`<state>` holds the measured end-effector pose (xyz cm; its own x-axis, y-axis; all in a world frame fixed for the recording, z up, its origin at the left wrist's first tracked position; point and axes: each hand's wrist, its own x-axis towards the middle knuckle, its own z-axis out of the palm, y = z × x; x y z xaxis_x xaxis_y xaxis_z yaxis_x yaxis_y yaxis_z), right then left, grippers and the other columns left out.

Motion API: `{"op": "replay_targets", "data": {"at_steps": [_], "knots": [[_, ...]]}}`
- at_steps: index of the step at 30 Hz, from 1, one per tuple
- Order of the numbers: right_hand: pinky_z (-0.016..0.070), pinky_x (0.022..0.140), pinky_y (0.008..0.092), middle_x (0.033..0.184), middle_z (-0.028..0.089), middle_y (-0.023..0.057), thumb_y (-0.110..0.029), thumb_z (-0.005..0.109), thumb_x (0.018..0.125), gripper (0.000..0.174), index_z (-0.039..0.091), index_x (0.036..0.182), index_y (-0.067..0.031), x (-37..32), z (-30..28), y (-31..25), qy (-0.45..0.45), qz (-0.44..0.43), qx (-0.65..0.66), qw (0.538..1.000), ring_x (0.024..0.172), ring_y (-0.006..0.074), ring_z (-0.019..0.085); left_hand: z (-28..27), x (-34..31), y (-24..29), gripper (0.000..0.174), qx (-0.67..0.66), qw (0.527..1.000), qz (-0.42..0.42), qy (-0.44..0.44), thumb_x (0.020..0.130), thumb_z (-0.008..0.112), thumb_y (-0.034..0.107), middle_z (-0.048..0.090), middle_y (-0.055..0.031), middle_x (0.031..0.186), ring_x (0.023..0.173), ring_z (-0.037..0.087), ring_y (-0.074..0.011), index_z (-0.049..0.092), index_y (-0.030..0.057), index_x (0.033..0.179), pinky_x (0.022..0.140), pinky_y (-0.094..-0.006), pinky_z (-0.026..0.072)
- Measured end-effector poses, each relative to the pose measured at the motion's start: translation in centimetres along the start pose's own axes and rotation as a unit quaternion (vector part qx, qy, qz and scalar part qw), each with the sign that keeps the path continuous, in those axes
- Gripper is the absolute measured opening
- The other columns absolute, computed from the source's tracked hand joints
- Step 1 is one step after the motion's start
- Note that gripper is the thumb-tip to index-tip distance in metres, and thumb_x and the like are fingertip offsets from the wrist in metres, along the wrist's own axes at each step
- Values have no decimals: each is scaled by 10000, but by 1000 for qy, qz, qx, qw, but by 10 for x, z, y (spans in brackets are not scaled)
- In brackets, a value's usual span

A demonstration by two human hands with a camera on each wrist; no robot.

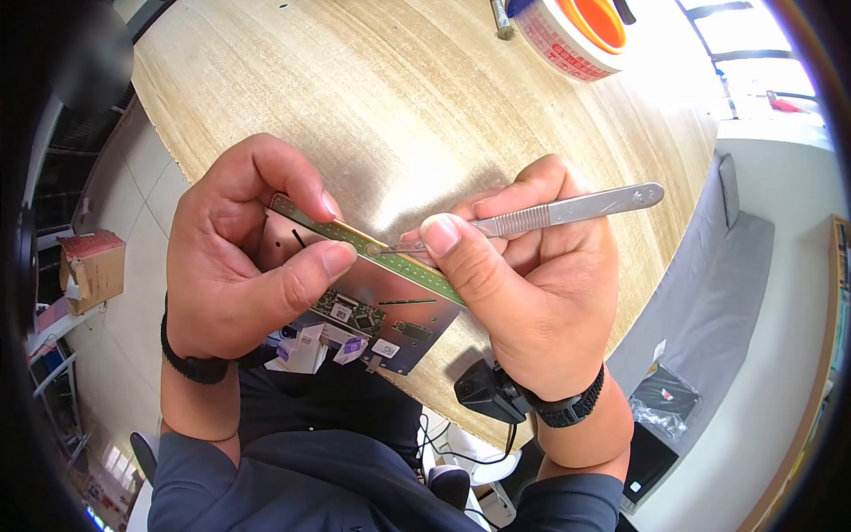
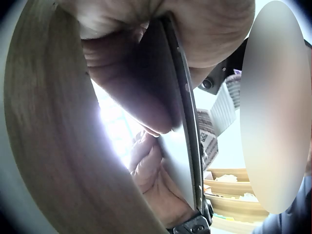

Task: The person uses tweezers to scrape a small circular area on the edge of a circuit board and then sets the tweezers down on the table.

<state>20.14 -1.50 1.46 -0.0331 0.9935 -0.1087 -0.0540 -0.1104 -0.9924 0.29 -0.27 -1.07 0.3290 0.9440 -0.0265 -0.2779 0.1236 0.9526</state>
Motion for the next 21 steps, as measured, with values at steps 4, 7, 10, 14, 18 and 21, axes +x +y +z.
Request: {"op": "replay_targets", "data": {"at_steps": [4, 7, 10, 14, 18, 21], "knots": [[532, 656, 255, 789, 647, 133, -45, 664, 838, 232, 438, 883, -71, 0, 1, -1, 4, -1, 3, 1000, 741, 190, 667, -1, 1, 1, 280, -10, 1000, -11, -5, 771, 666, -34, 550, -52, 909, 741, 552, -27, 502, 2, 996, 586, -142, 469], [528, 647, 253, 794, 643, 135, -45, 661, 838, 235, 433, 889, -73, 0, 1, -1, 7, -3, 0, 1000, 739, 189, 662, -2, 0, 1, 278, -18, 1000, -12, -12, 773, 666, -32, 551, -50, 905, 733, 543, -22, 501, 3, 995, 586, -139, 457], [524, 637, 250, 798, 639, 139, -43, 658, 838, 240, 427, 893, -76, 0, 2, -1, 7, -9, 9, 1000, 739, 188, 657, -1, 1, 0, 277, -23, 1000, -11, -7, 774, 668, -31, 552, -50, 905, 730, 535, -19, 502, 3, 994, 585, -137, 446], [524, 634, 247, 798, 638, 137, -40, 658, 837, 245, 423, 891, -79, 0, 1, 0, 8, -15, 11, 1000, 738, 188, 657, 0, 0, 1, 277, -26, 1000, -14, -4, 774, 667, -34, 553, -49, 904, 736, 536, -19, 502, 4, 992, 588, -138, 449], [527, 636, 247, 798, 635, 134, -35, 661, 834, 249, 423, 890, -80, 0, 1, 0, 7, -21, 1, 1000, 737, 189, 658, -1, 1, 1, 276, -19, 1000, -9, -4, 774, 666, -36, 555, -51, 907, 733, 540, -20, 501, 6, 991, 584, -141, 453], [530, 643, 251, 800, 635, 135, -35, 664, 832, 249, 425, 890, -78, 0, 0, 1, 7, -16, 4, 1000, 737, 190, 659, 1, 0, 1, 276, -23, 1000, -8, 3, 773, 669, -34, 558, -51, 904, 729, 541, -20, 502, 8, 989, 579, -140, 451]]}}
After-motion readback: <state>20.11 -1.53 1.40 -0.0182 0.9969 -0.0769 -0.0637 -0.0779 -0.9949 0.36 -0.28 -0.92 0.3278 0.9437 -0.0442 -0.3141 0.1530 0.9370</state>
